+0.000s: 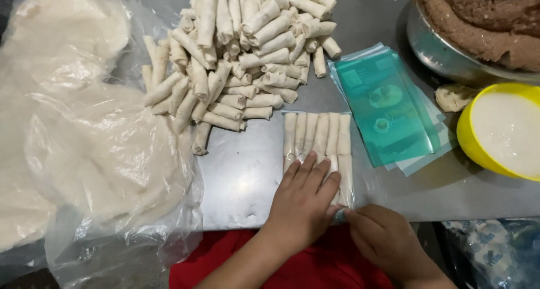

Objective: Packing pre-rolled lumpia into plastic bags using a small board to align and slide them in.

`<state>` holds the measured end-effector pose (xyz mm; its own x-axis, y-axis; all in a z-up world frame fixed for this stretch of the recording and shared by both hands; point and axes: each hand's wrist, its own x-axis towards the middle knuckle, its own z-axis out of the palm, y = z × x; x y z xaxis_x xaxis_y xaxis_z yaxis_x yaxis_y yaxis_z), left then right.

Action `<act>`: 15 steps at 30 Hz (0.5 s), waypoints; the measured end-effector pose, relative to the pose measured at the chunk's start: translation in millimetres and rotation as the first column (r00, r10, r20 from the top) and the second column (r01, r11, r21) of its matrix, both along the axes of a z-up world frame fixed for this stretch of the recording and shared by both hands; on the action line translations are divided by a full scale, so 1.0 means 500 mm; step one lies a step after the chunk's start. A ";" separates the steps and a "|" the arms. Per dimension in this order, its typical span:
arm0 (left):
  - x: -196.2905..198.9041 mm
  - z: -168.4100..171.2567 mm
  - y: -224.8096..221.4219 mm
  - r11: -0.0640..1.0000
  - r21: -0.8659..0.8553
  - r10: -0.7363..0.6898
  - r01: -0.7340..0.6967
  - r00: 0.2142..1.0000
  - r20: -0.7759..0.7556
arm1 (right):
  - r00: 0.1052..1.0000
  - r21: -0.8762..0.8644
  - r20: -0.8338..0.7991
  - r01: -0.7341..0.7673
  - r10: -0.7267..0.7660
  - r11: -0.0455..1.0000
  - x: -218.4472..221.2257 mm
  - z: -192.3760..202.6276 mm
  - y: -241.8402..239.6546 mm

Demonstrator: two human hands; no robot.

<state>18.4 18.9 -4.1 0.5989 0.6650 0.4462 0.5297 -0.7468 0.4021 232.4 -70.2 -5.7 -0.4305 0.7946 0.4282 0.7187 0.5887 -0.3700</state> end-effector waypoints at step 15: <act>0.033 0.012 -0.124 0.827 -0.471 -0.343 0.308 0.939 0.014 | 0.316 -0.838 -0.518 -0.005 -0.794 0.545 -0.046 -0.118 -0.155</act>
